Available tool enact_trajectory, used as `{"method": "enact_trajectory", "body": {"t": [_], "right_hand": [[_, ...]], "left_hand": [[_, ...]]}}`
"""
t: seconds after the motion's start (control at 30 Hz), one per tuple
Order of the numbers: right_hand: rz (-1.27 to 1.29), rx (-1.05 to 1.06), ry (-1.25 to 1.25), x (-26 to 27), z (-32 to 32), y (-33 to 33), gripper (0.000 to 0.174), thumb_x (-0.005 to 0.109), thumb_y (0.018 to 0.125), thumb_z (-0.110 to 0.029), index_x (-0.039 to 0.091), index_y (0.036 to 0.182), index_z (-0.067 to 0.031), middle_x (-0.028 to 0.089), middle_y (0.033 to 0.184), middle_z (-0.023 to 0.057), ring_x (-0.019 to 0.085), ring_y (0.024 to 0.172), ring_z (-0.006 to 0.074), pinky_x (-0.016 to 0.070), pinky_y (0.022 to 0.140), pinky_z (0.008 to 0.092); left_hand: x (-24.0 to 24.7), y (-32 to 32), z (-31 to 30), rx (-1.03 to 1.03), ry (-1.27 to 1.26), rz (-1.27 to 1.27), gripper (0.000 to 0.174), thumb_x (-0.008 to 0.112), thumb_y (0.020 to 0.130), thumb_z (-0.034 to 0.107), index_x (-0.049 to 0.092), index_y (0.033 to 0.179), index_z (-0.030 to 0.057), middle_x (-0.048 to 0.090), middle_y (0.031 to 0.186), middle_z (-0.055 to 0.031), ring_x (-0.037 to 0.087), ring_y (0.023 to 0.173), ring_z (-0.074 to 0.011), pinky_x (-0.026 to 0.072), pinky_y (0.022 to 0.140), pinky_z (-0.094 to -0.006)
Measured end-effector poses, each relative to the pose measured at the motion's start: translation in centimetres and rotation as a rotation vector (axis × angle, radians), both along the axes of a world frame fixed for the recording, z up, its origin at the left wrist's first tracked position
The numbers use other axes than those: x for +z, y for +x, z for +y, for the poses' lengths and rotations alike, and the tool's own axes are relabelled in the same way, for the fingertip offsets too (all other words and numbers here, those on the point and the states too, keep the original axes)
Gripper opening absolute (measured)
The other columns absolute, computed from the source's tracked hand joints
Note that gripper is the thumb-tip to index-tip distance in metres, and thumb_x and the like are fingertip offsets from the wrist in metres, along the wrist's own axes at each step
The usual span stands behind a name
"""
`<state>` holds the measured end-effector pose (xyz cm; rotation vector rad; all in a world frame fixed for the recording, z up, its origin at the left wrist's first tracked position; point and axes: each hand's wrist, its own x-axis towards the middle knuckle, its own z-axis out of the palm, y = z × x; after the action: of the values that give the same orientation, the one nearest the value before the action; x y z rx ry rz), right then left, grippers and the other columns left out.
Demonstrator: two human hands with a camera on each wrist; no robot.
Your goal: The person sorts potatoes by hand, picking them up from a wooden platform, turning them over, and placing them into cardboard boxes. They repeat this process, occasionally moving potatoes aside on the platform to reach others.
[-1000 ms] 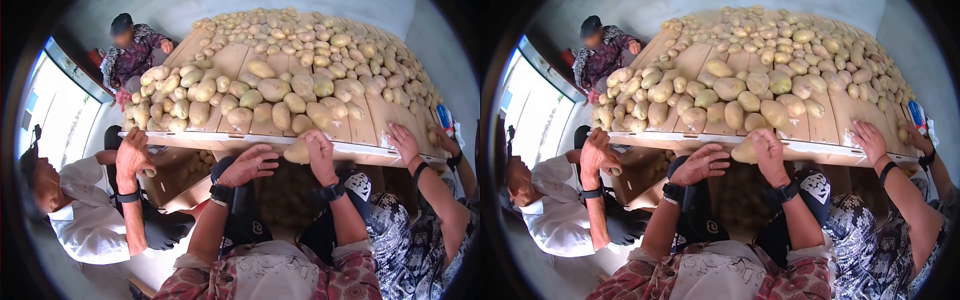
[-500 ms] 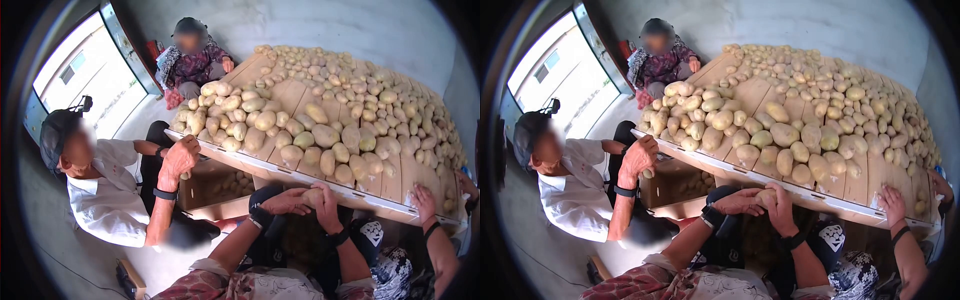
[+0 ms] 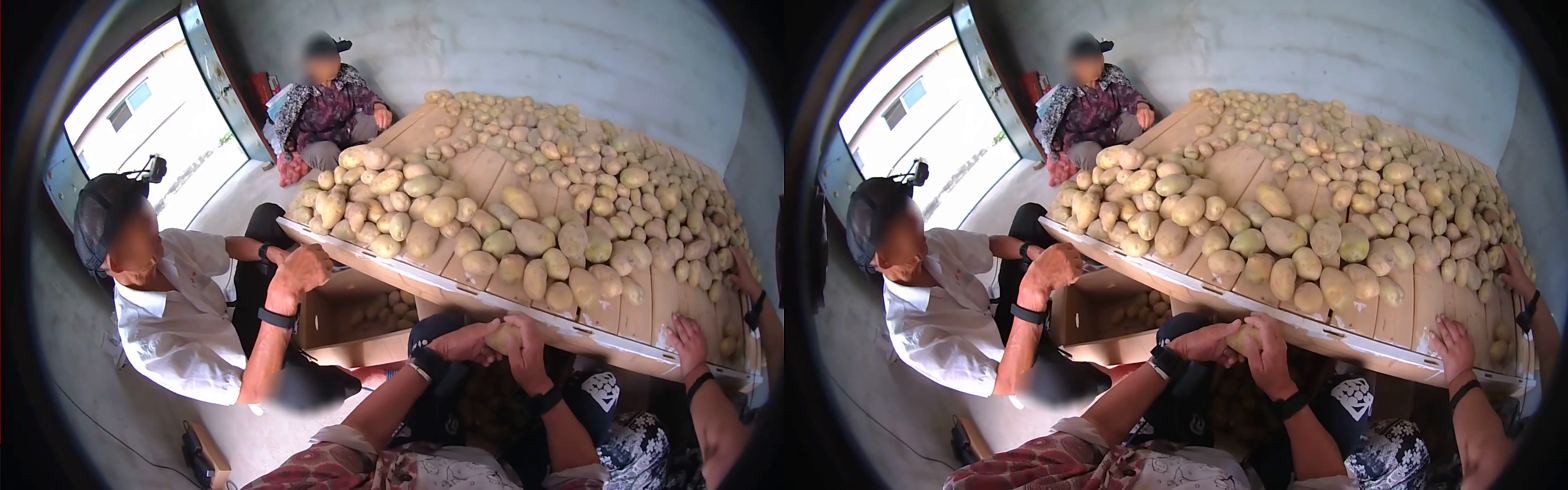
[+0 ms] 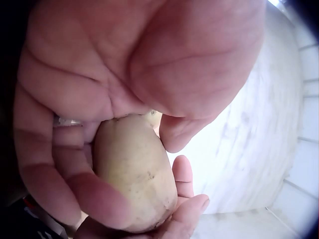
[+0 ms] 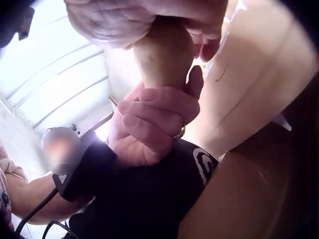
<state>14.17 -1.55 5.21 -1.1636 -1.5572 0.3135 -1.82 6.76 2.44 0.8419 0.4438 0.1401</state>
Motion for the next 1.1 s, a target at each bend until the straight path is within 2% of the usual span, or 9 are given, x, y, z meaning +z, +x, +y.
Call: {"method": "enact_trajectory", "body": {"t": [0.2,0.4,0.47,0.6,0.67,0.77,0.83,1.0,1.1], "right_hand": [[0.268,0.031,-0.256,-0.8,1.0,0.3,0.016,0.053,0.085,-0.007,0.057,0.099,0.0007,0.058,0.098,0.0182,0.058,0.09,0.0324,0.0455,0.083,0.0371],[0.093,0.113,-0.034,0.3,0.6,0.1,0.017,0.054,0.083,-0.005,0.059,0.098,0.0006,0.06,0.102,0.019,0.059,0.098,0.0322,0.0451,0.087,0.0367],[0.017,0.18,0.005,0.5,0.2,0.4,0.023,0.052,0.084,-0.007,0.057,0.104,0.002,0.058,0.108,0.0207,0.057,0.104,0.0321,0.0439,0.09,0.036],[0.249,0.105,-0.145,-0.7,0.1,0.4,0.028,0.048,0.088,-0.009,0.053,0.112,0.0041,0.057,0.111,0.0201,0.055,0.105,0.0298,0.042,0.091,0.0345],[0.335,0.051,-0.251,-0.6,0.5,0.6,0.031,0.043,0.092,-0.012,0.048,0.118,0.005,0.056,0.111,0.0175,0.054,0.104,0.0264,0.04,0.093,0.0331],[0.416,0.042,-0.268,-0.1,0.5,0.8,0.03,0.041,0.095,-0.014,0.048,0.118,0.0042,0.056,0.108,0.0154,0.053,0.104,0.0235,0.0378,0.095,0.0332],[0.277,0.046,-0.294,-0.5,0.4,1.7,0.031,0.043,0.095,-0.017,0.048,0.119,0.003,0.056,0.107,0.0137,0.055,0.097,0.0198,0.0446,0.083,0.0295],[0.516,0.245,-0.752,-0.3,-0.1,2.9,0.034,0.043,0.096,-0.024,0.047,0.12,-0.0009,0.061,0.087,0.0089,0.059,0.065,0.0114,0.0461,0.052,0.0216],[0.705,0.286,-0.756,-0.1,-0.2,2.5,0.033,0.044,0.096,-0.028,0.049,0.117,-0.0025,0.062,0.08,0.0092,0.06,0.061,0.0136,0.048,0.054,0.0236]], "left_hand": [[2.3,0.8,-1.1,0.148,0.091,0.086,0.054,0.041,0.092,0.055,0.049,0.121,0.0106,0.061,0.102,-0.0079,0.06,0.076,-0.0143,0.0504,0.072,-0.0272],[-1.2,-0.2,1.1,-0.116,-0.067,-0.087,0.049,0.038,0.095,0.052,0.054,0.114,0.0094,0.06,0.1,-0.0056,0.06,0.074,-0.0138,0.0493,0.068,-0.0269],[0.4,0.0,0.4,-0.068,0.31,0.129,0.043,0.041,0.096,0.046,0.056,0.11,0.008,0.058,0.099,-0.0045,0.058,0.076,-0.0123,0.0485,0.068,-0.0262],[0.3,0.4,0.5,-0.019,0.281,-0.097,0.035,0.049,0.095,0.036,0.047,0.119,0.011,0.057,0.095,-0.0007,0.057,0.083,-0.0096,0.0479,0.073,-0.0242],[2.4,0.3,0.1,0.095,0.037,-0.034,0.036,0.055,0.093,0.026,0.045,0.125,0.0117,0.054,0.103,0.0001,0.056,0.092,-0.0096,0.0485,0.077,-0.0244],[2.3,0.1,0.1,0.16,0.034,-0.155,0.039,0.057,0.092,0.021,0.044,0.128,0.0118,0.052,0.114,0.0001,0.055,0.099,-0.0109,0.049,0.082,-0.0258],[2.0,0.0,0.1,0.199,0.062,-0.184,0.04,0.057,0.091,0.019,0.044,0.128,0.0115,0.052,0.117,-0.0005,0.055,0.102,-0.0118,0.0489,0.084,-0.0261],[1.0,-0.3,0.7,0.26,0.128,-0.254,0.044,0.059,0.09,0.013,0.043,0.131,0.0111,0.052,0.124,-0.0023,0.053,0.11,-0.0139,0.0487,0.087,-0.0271],[0.8,-0.2,0.7,0.261,0.081,-0.282,0.044,0.059,0.09,0.012,0.043,0.131,0.0108,0.052,0.123,-0.0027,0.053,0.11,-0.0141,0.0487,0.088,-0.0272]]}}
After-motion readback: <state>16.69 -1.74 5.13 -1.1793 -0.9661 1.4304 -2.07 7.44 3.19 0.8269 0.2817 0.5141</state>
